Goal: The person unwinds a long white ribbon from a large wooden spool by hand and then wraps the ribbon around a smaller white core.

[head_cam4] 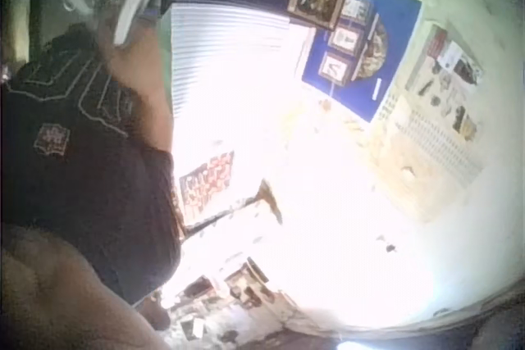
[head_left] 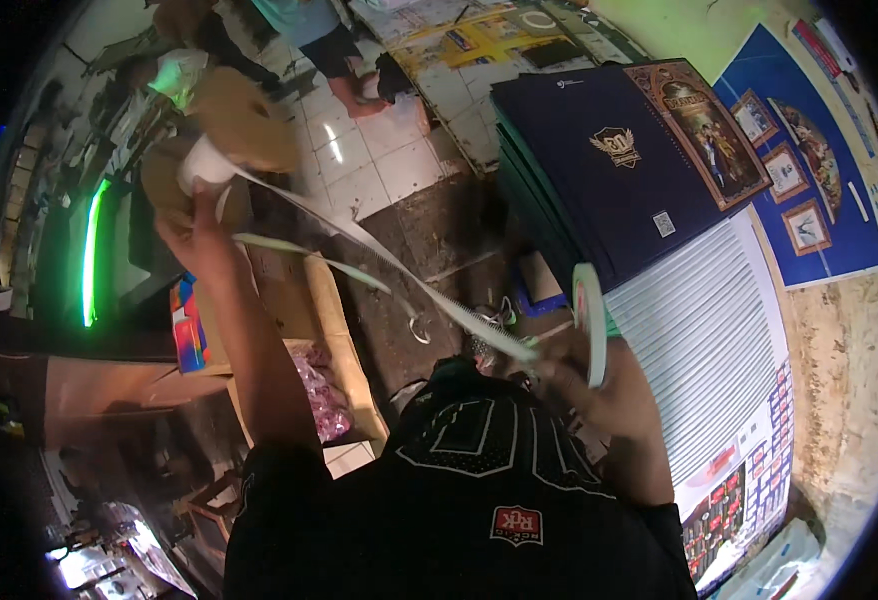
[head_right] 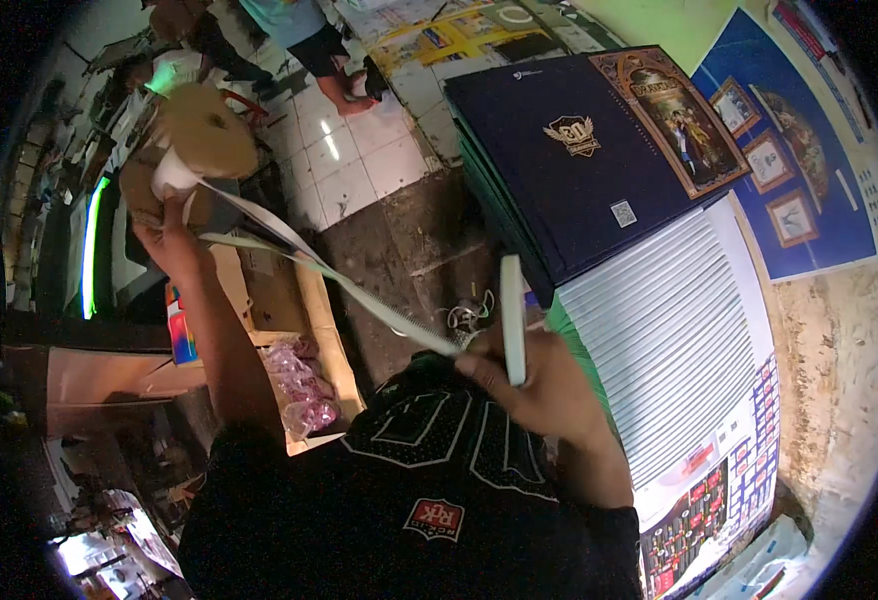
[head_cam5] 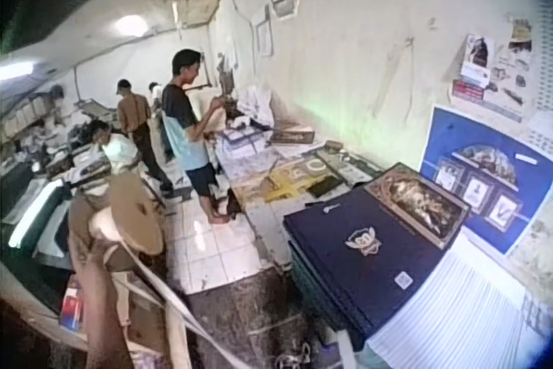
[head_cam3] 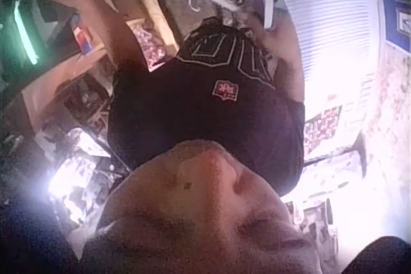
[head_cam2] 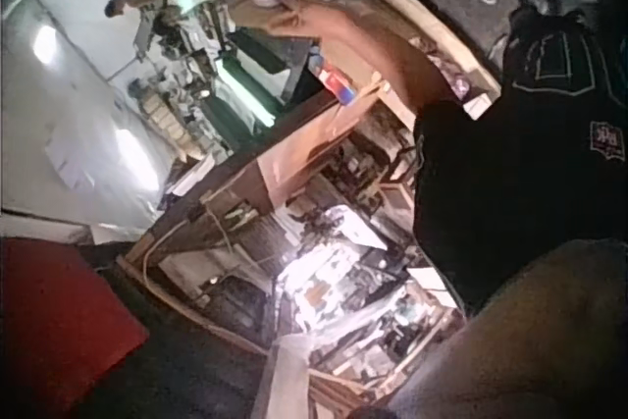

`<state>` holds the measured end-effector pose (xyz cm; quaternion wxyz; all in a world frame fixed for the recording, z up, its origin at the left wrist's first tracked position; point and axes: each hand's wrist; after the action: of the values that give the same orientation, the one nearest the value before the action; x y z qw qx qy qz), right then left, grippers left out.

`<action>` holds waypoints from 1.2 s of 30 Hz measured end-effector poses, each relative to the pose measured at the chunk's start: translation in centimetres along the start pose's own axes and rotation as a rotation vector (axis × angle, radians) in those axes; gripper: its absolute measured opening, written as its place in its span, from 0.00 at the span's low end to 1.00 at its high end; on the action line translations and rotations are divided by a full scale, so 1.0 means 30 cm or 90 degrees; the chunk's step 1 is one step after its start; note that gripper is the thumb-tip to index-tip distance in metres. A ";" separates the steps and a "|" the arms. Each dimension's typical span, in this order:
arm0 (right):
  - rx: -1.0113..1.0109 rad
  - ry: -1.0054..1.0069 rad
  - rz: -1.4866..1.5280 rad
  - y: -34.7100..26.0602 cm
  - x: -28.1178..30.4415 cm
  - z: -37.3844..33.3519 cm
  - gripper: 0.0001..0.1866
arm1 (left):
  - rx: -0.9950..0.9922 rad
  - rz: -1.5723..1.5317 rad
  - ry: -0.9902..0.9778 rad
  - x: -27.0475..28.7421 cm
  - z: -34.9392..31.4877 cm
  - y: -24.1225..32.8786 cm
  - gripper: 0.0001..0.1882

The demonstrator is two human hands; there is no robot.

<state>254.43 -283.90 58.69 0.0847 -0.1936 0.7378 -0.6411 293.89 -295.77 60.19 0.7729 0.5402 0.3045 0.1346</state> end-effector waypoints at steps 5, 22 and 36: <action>0.200 0.280 0.152 0.022 0.032 -0.083 0.05 | -0.085 1.023 -0.345 0.072 -0.014 -0.045 0.25; -0.043 0.084 0.277 0.097 -0.154 0.178 0.37 | -0.074 0.034 -0.063 -0.177 -0.419 -0.140 0.28; 0.227 -0.130 0.120 0.148 -0.181 0.084 0.14 | -0.532 0.575 -0.480 -0.171 -0.306 -0.081 0.25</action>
<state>259.52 -283.62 53.26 0.2513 -0.1695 0.6156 -0.7275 283.95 -292.54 57.52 0.8361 0.2826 -0.3131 0.3508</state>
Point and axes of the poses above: each hand's wrist, its own z-axis towards the middle knuckle, its own x-axis out of the back of the hand, y = z × x, and after that the axes turned 5 degrees about z, right-handed
